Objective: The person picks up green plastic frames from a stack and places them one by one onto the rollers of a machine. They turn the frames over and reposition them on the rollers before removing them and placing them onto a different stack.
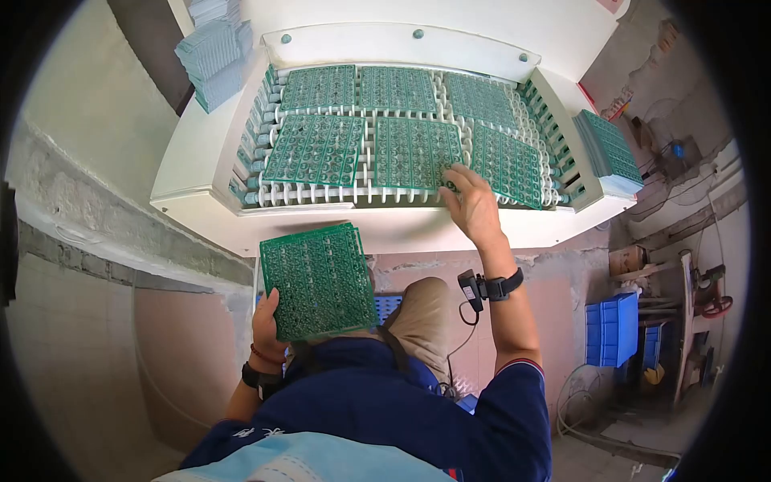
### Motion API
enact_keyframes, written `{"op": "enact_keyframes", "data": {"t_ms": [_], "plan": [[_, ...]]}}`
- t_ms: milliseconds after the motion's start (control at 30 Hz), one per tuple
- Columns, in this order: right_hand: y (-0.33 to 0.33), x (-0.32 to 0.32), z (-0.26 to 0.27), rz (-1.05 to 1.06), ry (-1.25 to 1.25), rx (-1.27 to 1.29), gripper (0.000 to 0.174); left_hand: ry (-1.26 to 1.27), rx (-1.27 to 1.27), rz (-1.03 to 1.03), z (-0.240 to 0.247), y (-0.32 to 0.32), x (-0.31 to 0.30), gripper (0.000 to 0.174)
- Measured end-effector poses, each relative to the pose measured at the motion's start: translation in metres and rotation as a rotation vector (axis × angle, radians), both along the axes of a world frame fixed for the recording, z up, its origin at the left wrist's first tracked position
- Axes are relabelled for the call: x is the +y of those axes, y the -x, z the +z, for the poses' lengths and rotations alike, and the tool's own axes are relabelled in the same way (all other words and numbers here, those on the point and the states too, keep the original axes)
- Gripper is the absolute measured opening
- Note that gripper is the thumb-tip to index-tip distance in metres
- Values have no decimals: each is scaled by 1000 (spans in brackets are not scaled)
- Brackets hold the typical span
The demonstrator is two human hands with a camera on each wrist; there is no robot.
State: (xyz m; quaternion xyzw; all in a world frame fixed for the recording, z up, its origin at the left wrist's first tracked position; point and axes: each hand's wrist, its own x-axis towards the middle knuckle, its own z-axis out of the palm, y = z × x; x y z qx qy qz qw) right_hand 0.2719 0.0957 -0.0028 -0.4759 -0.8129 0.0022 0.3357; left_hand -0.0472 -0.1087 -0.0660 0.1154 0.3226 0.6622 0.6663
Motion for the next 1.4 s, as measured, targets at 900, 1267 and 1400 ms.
{"op": "enact_keyframes", "data": {"t_ms": [900,1267,1400], "plan": [[-128,50,8,-45,239,-72,24,19,-123,-1,14,-6,4,43],[17,-96,-45,383,1042,876,30,-1,-138,-105,20,-5,31,34],[45,-122,-58,368,1010,961,27,-17,-32,-158,23,-9,40,31]]}}
